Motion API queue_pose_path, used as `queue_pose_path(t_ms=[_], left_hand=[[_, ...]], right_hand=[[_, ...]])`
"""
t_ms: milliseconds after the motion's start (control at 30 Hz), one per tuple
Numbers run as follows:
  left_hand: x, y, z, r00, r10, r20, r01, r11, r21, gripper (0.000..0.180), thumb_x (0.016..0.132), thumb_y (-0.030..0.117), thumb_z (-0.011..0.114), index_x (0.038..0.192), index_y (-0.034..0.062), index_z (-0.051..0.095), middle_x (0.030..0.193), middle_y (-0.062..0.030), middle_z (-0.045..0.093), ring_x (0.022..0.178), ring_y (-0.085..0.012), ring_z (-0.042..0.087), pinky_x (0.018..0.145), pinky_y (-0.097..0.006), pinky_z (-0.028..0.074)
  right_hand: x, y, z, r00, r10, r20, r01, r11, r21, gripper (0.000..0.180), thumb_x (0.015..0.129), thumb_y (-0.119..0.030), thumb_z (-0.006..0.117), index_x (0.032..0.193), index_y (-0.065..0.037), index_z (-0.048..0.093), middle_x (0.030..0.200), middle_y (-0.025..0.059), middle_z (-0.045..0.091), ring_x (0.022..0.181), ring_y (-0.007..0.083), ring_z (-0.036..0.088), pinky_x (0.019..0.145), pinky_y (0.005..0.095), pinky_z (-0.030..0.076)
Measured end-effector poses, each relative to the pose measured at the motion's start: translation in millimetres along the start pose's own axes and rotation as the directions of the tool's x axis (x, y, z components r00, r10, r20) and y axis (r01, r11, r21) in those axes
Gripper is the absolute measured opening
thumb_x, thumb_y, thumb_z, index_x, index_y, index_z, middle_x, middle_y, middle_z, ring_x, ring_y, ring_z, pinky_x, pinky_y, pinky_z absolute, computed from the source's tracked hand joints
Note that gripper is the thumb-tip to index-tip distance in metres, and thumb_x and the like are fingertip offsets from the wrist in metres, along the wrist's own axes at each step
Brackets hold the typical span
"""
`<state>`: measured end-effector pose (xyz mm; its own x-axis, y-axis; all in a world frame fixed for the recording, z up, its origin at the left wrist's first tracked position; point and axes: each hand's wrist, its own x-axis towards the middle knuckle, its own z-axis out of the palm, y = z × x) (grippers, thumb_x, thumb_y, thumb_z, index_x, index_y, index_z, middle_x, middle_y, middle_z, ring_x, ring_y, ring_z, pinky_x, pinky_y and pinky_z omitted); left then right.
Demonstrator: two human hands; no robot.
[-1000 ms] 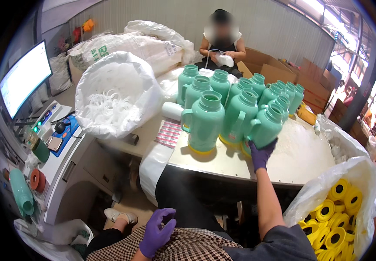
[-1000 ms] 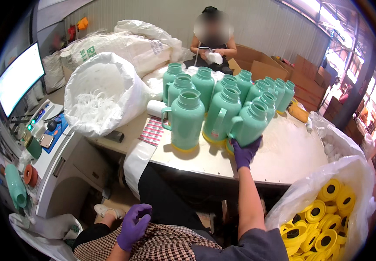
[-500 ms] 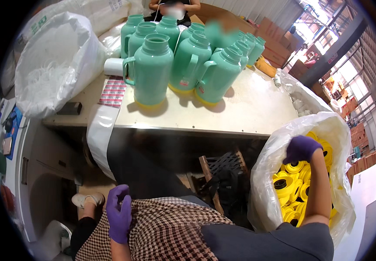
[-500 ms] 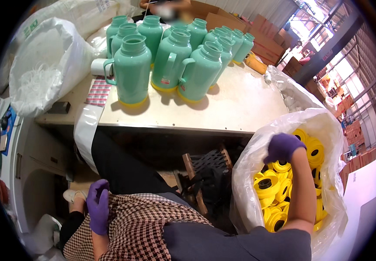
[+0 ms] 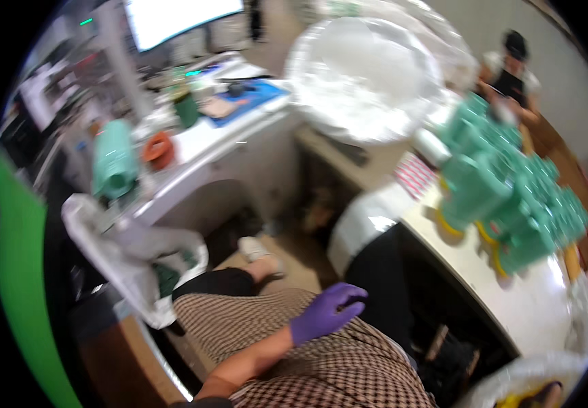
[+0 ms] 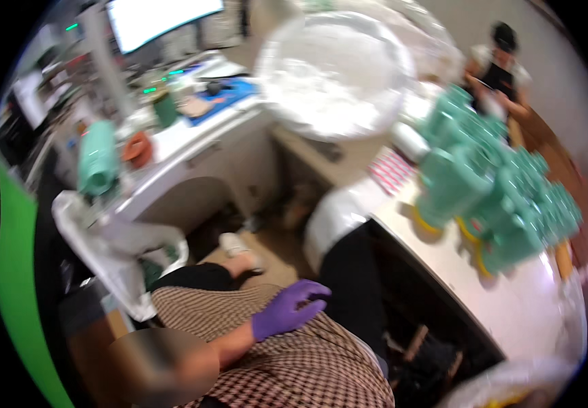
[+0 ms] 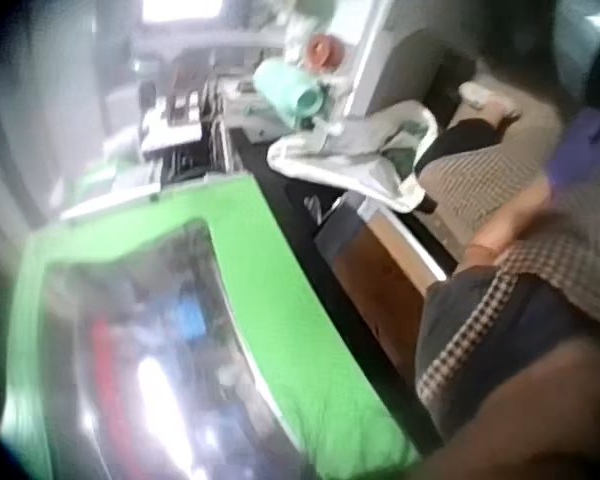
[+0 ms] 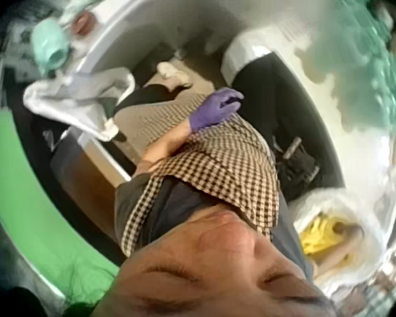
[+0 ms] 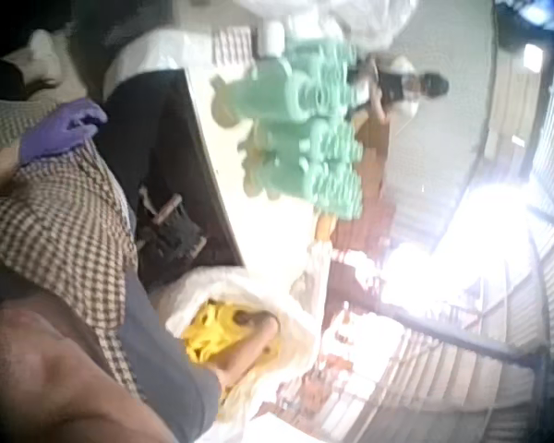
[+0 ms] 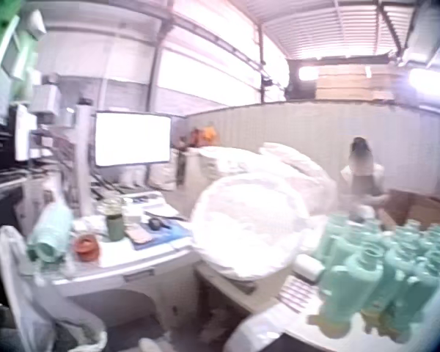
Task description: The person assembles light green plastic containers by inserting white plastic rings into the openings and attaching yellow lids. They handle each container one at a time, place the finished units on a nearby table, and repeat the process.
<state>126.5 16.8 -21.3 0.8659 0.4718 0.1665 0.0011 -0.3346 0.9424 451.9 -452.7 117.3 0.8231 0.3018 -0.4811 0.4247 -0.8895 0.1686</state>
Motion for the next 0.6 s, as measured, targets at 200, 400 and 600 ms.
queue_pose_path(t_ms=[200, 400, 600], left_hand=[[-2, -8, -8, 0.995, 0.025, -0.099, -0.028, 0.999, -0.03, 0.03, 0.1, 0.022, 0.065, 0.125, 0.0063, 0.064, 0.119, -0.012, 0.064, 0.109, -0.0263, 0.064, 0.093, -0.035, 0.052], [-29, -31, -9, 0.954, 0.094, -0.286, -0.088, 0.996, 0.036, 0.029, 0.099, 0.023, 0.065, 0.122, 0.0059, 0.064, 0.111, -0.0119, 0.065, 0.102, -0.0254, 0.065, 0.086, -0.038, 0.052], [-54, -149, 2, 0.957, 0.063, -0.283, -0.013, 0.985, 0.174, 0.035, 0.097, 0.027, 0.06, 0.126, 0.0065, 0.061, 0.115, -0.0195, 0.067, 0.106, -0.0374, 0.065, 0.091, -0.042, 0.053]], right_hand=[[-11, -119, -107, 0.887, -0.332, -0.322, 0.429, 0.851, 0.304, 0.056, 0.084, -0.022, 0.072, 0.134, -0.002, 0.056, 0.119, 0.0094, 0.068, 0.102, 0.0232, 0.068, 0.092, 0.0373, 0.056], [49, -321, -110, 0.578, -0.783, -0.231, 0.521, 0.136, 0.842, 0.049, 0.09, -0.01, 0.066, 0.136, -0.001, 0.052, 0.118, 0.0107, 0.066, 0.106, 0.0222, 0.067, 0.096, 0.0374, 0.055], [78, -536, 78, 0.205, -0.978, 0.028, -0.264, -0.028, 0.964, 0.051, 0.09, -0.012, 0.067, 0.137, 0.0, 0.053, 0.124, 0.0144, 0.067, 0.113, 0.0281, 0.067, 0.103, 0.0439, 0.053]])
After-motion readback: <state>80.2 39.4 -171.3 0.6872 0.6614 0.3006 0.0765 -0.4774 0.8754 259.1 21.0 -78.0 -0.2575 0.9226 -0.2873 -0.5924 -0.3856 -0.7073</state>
